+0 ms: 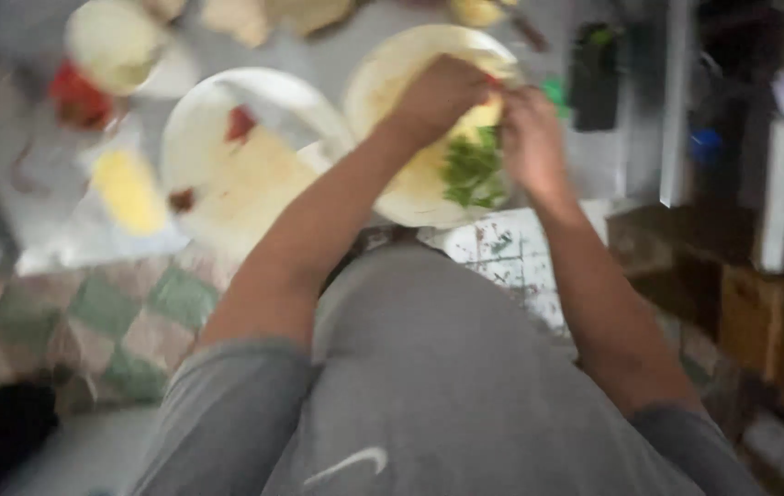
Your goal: The person is preparing multiple sandwiches on a counter, adding ingredients like lettuce, tomatoes, and spreading condiments on bread.
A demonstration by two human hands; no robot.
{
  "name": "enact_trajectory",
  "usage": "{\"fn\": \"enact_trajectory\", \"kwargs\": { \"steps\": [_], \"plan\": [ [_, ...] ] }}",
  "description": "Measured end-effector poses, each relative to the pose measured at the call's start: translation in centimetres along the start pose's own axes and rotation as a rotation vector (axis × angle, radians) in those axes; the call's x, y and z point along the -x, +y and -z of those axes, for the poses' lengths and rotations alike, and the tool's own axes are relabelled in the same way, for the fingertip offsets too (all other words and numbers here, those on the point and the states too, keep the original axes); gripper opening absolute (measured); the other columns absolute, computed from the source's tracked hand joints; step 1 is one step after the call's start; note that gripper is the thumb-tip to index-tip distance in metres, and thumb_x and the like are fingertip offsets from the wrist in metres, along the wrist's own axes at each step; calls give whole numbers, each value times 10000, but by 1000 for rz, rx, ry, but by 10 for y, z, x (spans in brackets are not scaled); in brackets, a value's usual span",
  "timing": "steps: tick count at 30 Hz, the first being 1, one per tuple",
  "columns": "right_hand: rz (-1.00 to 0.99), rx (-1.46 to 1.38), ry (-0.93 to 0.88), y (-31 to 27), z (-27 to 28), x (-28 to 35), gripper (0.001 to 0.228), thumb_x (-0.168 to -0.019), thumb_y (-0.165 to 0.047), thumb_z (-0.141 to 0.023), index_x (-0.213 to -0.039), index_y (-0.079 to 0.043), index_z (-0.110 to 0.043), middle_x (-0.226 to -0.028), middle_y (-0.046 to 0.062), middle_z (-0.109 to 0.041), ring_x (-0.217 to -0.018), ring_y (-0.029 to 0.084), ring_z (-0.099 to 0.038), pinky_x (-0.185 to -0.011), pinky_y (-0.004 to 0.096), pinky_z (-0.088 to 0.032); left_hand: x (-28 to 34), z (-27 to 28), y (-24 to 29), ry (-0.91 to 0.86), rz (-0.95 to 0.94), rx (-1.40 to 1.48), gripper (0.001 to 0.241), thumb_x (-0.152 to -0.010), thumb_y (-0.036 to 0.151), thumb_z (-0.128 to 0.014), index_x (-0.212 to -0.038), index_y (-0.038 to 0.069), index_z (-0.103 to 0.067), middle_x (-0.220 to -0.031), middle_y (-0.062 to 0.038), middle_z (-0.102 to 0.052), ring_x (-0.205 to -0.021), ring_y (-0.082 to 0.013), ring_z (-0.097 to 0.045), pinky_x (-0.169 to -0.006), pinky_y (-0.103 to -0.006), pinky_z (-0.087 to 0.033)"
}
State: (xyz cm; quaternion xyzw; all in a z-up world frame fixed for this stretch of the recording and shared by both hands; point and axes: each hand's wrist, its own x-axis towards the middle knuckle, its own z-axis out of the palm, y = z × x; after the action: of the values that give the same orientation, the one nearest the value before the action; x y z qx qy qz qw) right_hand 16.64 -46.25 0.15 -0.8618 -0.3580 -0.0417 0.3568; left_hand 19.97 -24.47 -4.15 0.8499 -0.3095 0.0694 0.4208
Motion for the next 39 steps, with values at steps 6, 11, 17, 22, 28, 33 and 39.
{"fn": "enact_trajectory", "kwargs": {
  "steps": [6,11,17,22,28,33,39],
  "plan": [
    [1,100,-88,-32,-30,12,354,-1001,-110,-654,-1349,-44,-663,-1271,184,-602,-1232,412,-567,-1026,516,-431,121,22,36,169,4,-435,223,-1008,253,-534,-1160,167,-673,-977,-62,-648,-822,-294,-638,-710,-450,-493],
    [50,22,-402,-115,-118,-9,477,-920,-244,-719,-1379,-149,-633,-1303,123,-580,-1219,360,-601,-1004,457,-517,280,73,-9,240,417,-636,239,-941,165,-564,-1144,223,-676,-1002,-9,-646,-867,-248,-649,-740,-430,-519],
    [-58,74,-715,-203,-152,-61,676,-927,-245,-716,-1481,7,-422,-1241,250,-521,-1072,430,-535,-848,491,-467,340,174,2,320,791,-714,279,-880,82,-587,-1140,60,-688,-1024,-150,-689,-867,-375,-641,-716,-511,-499],
    [-190,203,-733,-223,-164,-73,737,-849,-113,-593,-1536,-36,-336,-1189,302,-510,-931,491,-560,-626,549,-482,332,178,-35,333,624,-688,261,-799,32,-660,-1053,89,-683,-858,-81,-575,-730,-345,-580,-589,-457,-444],
    [-601,-155,-569,-270,-136,-75,673,-889,-72,-479,-1553,-67,-372,-1471,218,-537,-1247,407,-558,-937,468,-457,323,169,-80,344,518,-781,229,-713,85,-765,-753,131,-545,-657,-34,-482,-530,-283,-481,-458,-419,-339],
    [-796,-233,-489,-297,-123,-47,729,-848,-71,-441,-1571,-71,-356,-1312,190,-605,-834,259,-588,-649,372,-470,311,173,-99,172,724,-680,94,-806,143,-617,-721,114,-646,-654,-49,-611,-565,-310,-594,-458,-460,-400],
    [-859,-276,-394,-306,-117,-14,713,-821,-56,-450,-1530,-127,-412,-1376,146,-548,-1001,284,-591,-779,404,-519,270,253,8,343,922,254,140,-914,107,-510,-863,164,-627,-1014,47,-803,-818,-114,-693,-656,-271,-471]
  ]
}}
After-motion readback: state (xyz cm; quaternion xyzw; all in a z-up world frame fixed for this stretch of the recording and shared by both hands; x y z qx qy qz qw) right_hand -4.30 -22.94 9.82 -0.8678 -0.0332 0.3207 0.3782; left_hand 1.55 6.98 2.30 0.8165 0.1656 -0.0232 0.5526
